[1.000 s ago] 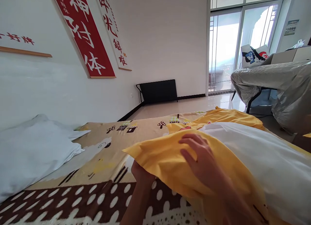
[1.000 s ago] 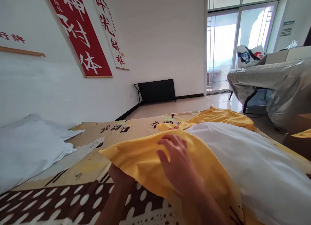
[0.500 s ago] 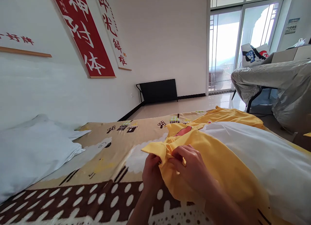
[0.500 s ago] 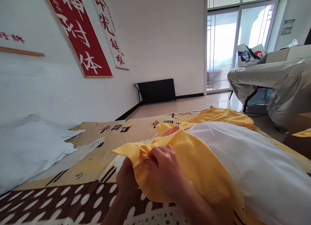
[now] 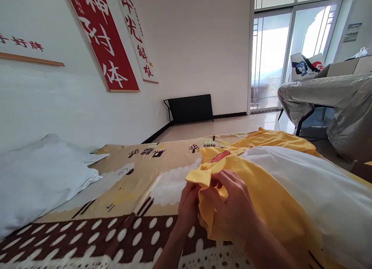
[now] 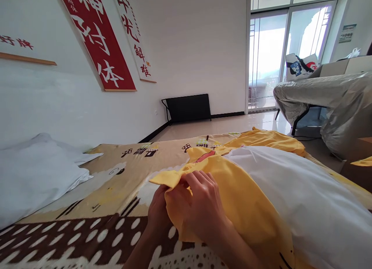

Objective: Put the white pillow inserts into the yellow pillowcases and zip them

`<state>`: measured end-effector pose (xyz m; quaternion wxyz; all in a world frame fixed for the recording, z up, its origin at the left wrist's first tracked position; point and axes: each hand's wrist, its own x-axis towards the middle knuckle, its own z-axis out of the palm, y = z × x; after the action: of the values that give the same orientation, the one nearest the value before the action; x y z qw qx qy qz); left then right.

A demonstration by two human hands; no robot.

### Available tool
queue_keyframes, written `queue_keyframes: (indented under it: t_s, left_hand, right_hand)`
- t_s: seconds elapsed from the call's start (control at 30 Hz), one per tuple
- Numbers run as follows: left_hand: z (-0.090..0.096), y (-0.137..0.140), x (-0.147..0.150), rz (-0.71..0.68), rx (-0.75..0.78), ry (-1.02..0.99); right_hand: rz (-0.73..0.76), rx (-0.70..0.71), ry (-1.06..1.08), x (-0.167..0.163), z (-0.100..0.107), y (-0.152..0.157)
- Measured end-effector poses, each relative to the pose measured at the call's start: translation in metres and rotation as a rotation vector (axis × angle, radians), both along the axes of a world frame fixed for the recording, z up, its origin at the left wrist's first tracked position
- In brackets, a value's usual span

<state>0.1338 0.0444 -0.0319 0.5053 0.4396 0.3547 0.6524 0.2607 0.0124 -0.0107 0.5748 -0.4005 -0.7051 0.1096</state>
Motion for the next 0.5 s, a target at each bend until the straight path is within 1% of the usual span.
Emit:
queue_keyframes:
  t_s: [0.07, 0.13, 0.23, 0.37, 0.43, 0.5]
  left_hand:
    - [-0.004, 0.003, -0.001, -0.058, 0.016, -0.012]
    - [-0.01, 0.008, -0.003, -0.095, 0.018, -0.062]
    - [-0.019, 0.014, -0.005, -0.072, -0.006, -0.107]
    - [-0.025, 0.012, -0.004, -0.06, -0.006, -0.032]
    - [-0.028, 0.01, -0.004, -0.086, 0.023, 0.021]
    - [-0.031, 0.01, -0.005, -0.101, 0.055, 0.08]
  right_hand:
    - [-0.022, 0.025, 0.01, 0.0, 0.0, -0.001]
    - [0.001, 0.05, 0.039, 0.002, 0.002, -0.001]
    - [0.044, 0.028, 0.064, 0.006, 0.006, -0.003]
    - [0.001, -0.041, 0.059, 0.006, 0.005, -0.004]
    - [-0.027, -0.025, 0.017, 0.003, 0.003, -0.004]
    - [-0.055, 0.031, -0.035, 0.001, 0.0, -0.003]
